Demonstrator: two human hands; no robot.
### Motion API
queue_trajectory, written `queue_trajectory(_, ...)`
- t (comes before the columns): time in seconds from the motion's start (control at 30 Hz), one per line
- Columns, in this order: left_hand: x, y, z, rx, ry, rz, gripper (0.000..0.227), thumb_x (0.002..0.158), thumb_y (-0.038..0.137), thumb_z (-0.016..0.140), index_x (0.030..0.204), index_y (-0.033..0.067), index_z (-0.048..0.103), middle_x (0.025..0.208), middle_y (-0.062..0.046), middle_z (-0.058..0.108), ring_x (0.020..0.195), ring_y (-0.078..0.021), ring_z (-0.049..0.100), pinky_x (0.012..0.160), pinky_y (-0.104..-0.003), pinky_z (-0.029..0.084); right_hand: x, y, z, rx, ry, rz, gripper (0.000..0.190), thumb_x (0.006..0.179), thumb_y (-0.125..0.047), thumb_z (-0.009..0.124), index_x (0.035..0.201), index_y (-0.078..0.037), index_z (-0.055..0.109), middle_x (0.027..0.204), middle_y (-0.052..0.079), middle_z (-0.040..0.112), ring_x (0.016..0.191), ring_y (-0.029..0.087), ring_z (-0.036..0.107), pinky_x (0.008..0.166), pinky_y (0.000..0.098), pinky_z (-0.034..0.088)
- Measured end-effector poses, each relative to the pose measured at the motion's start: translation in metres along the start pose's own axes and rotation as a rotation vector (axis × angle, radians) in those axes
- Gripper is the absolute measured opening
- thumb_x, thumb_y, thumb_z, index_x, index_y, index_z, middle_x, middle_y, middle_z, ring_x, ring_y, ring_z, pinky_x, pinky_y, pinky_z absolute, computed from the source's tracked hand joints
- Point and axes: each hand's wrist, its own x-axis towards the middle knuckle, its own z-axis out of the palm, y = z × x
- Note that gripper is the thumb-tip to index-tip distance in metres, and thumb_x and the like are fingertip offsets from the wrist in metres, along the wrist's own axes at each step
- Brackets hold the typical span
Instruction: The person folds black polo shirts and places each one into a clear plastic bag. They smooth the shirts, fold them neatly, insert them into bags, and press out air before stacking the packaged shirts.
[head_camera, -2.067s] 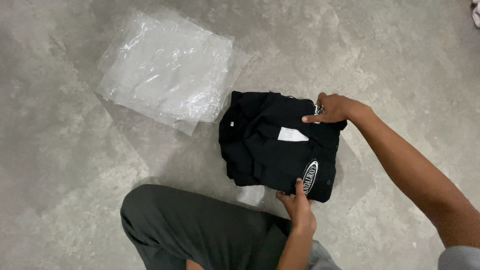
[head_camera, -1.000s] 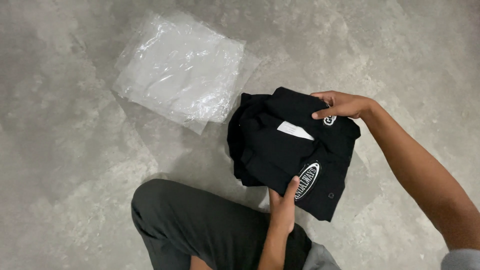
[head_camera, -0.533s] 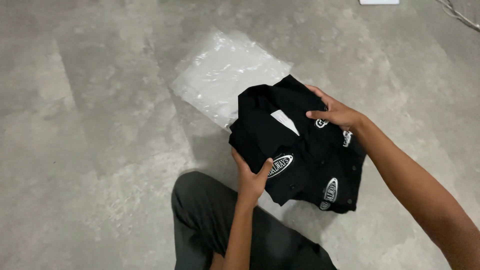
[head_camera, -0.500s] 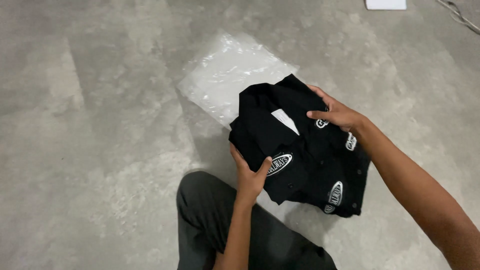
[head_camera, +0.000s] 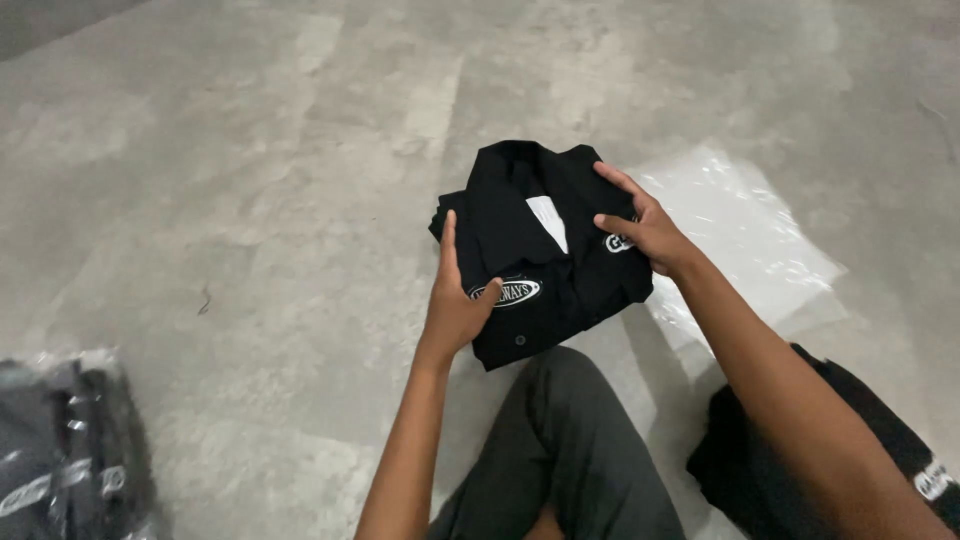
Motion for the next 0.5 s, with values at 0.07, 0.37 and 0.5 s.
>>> queue_trajectory(0.07, -0.006, -0.025, -0.045, 0.041, 0.079, -0.033, 0.106, 0.089, 0.015, 0.071, 0.172, 0.0269, 0.006, 0.175, -0.026, 0.014, 0.158, -0.0503, 0.017, 0.123, -0.064, 0.027, 0.017, 0.001, 0.053, -0.009, -0.068, -0.011, 0.081, 0.091, 0.003, 0.073, 0.163, -0.017, 0.043, 0.156, 0.016, 0.054, 0.131, 0.025, 0.060, 0.103, 0.0372, 0.057)
queue_trajectory(0.37, -0.081, -0.117, -0.185, 0.197, 0.331, -0.242, 0.106, 0.089, 0.009, 0.072, 0.172, 0.0243, 0.007, 0.171, -0.027, 0.018, 0.156, -0.0521, 0.021, 0.124, -0.065, 0.028, 0.058, 0.073, 0.237, -0.113, -0.304, 0.014, 0.087, 0.086, 0.000, 0.081, 0.163, -0.017, 0.044, 0.155, 0.017, 0.055, 0.137, 0.022, 0.055, 0.112, 0.0355, 0.051)
queue_trajectory(0.5, -0.105, -0.161, -0.211, 0.217, 0.355, -0.328, 0.106, 0.090, 0.009, 0.071, 0.172, 0.0278, 0.007, 0.171, -0.027, 0.019, 0.157, -0.0504, 0.022, 0.125, -0.063, 0.029, 0.059, 0.108, 0.278, -0.156, -0.347, 0.072, 0.086, 0.086, -0.002, 0.082, 0.163, -0.016, 0.045, 0.153, 0.021, 0.056, 0.137, 0.027, 0.055, 0.111, 0.0383, 0.051)
